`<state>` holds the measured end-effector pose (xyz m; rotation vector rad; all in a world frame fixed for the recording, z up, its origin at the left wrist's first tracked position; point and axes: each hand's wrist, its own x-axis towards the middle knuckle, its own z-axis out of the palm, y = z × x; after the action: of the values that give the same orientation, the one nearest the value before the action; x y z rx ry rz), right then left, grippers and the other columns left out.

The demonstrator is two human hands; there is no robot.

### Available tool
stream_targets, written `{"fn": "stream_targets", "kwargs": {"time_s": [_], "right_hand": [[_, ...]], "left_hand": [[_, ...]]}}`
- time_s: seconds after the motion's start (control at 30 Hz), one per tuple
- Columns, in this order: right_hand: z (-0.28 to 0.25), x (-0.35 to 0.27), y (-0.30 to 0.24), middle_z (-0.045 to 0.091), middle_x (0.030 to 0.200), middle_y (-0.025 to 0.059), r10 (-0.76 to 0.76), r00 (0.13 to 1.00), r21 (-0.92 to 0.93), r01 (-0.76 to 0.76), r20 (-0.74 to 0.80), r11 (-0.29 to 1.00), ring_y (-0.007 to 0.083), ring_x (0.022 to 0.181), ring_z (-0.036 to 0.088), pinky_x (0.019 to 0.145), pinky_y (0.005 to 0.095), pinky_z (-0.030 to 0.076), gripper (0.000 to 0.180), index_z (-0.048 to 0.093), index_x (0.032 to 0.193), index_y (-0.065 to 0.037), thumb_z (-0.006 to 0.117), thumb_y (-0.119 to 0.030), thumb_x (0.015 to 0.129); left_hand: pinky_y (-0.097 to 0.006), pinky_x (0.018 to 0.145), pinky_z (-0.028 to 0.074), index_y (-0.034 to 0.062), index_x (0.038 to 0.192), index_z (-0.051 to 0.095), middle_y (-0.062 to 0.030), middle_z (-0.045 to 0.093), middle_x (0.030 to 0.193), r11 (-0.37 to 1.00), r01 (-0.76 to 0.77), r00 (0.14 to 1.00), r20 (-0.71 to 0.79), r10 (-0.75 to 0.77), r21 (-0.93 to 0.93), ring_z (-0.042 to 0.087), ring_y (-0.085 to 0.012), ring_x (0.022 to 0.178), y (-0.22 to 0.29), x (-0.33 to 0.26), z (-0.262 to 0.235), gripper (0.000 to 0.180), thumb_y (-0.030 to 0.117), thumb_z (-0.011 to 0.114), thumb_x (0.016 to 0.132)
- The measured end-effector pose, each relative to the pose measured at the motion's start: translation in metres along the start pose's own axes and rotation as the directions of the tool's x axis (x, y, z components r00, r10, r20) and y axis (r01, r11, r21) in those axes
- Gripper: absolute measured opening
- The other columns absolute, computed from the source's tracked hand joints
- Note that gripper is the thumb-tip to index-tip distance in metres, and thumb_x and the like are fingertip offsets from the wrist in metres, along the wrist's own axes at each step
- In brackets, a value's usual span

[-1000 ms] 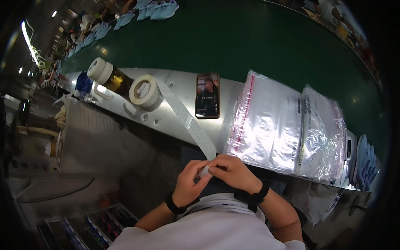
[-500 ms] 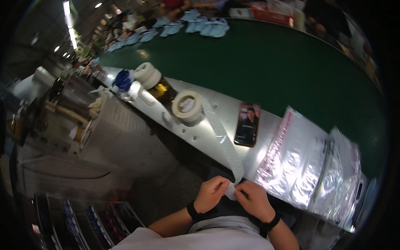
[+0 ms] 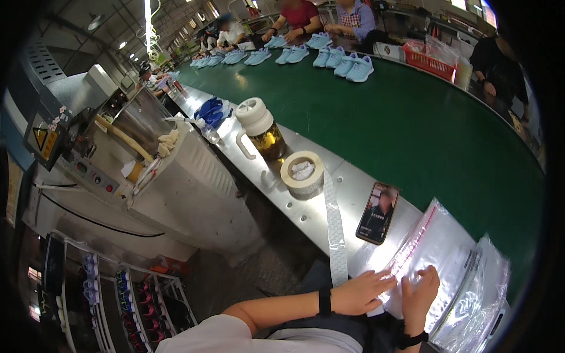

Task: The recorder is labeling and packing pairs of light blue athletic shoes into plastic bags at a factory workstation.

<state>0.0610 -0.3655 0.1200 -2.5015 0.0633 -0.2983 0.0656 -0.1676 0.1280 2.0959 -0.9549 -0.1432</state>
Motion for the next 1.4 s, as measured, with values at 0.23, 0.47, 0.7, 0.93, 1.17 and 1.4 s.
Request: {"fn": "stream_targets", "kwargs": {"time_s": [0.23,0.47,0.7,0.93,1.17,1.4], "right_hand": [[0.015,-0.018,-0.002,0.047,0.12,0.0191,-0.052,0.975,-0.185,0.011,-0.216,0.983,0.037,0.115,0.041,0.094,0.0451,0.032,0.029,0.049,0.092,-0.001,0.067,-0.007,0.07],[0.012,-0.015,0.012,0.05,0.09,0.0142,0.016,0.965,0.032,-0.008,-0.262,0.999,0.0283,0.083,0.045,0.076,0.0351,0.037,0.008,0.046,0.079,0.0,0.054,0.001,0.08],[-0.007,-0.026,0.037,0.044,0.074,-0.0001,0.313,0.934,0.49,-0.195,-0.171,0.85,0.0082,0.066,0.038,0.061,0.0225,0.035,0.01,0.049,0.082,-0.002,0.051,-0.007,0.09],[-0.014,-0.032,0.045,0.043,0.071,-0.0011,0.354,0.934,0.63,-0.242,-0.056,0.738,0.0059,0.064,0.039,0.058,0.0212,0.034,0.014,0.049,0.083,-0.003,0.048,-0.013,0.092],[-0.048,-0.04,0.035,0.047,0.089,0.0028,0.296,0.936,0.686,-0.089,-0.19,0.722,0.0104,0.081,0.043,0.076,0.0234,0.035,0.013,0.047,0.083,-0.005,0.046,-0.012,0.094],[-0.048,-0.033,0.014,0.048,0.119,0.0141,0.083,0.995,0.563,-0.033,-0.064,0.826,0.0252,0.111,0.045,0.097,0.034,0.032,0.02,0.049,0.107,0.0,0.048,-0.009,0.089]], "left_hand": [[-0.043,0.105,0.028,-0.0073,0.133,0.031,-0.0206,0.039,0.135,0.996,0.027,0.997,0.065,-0.032,0.084,0.032,-0.0313,0.13,-0.004,-0.01,0.018,0.057,0.009,0.05,0.082],[-0.045,0.102,0.031,-0.0051,0.129,0.038,-0.0203,0.041,0.134,0.995,0.076,0.997,0.014,-0.077,0.065,0.036,-0.0322,0.128,0.001,-0.009,0.007,0.048,0.006,0.048,0.084],[-0.028,0.084,0.043,-0.0027,0.115,0.052,-0.0154,0.06,0.107,0.736,0.306,0.943,0.083,-0.323,-0.604,0.058,-0.0225,0.098,0.007,0.039,-0.035,0.03,0.013,0.044,0.091],[-0.033,0.07,0.05,0.007,0.104,0.052,-0.0086,0.057,0.093,-0.4,0.311,0.922,0.376,-0.094,-0.862,0.06,-0.0209,0.091,-0.011,0.132,0.071,0.024,0.027,0.046,0.091],[-0.037,0.063,0.051,0.0052,0.102,0.052,-0.0143,0.058,0.09,-0.349,0.52,0.749,0.613,-0.251,-0.779,0.065,-0.024,0.084,-0.049,0.132,0.095,0.025,0.023,0.046,0.086],[-0.034,0.039,0.05,0.0005,0.098,0.049,-0.0149,0.057,0.077,0.738,0.444,0.886,0.372,-0.276,-0.509,0.061,-0.0276,0.049,-0.034,0.154,0.113,0.025,0.022,0.04,0.088]]}}
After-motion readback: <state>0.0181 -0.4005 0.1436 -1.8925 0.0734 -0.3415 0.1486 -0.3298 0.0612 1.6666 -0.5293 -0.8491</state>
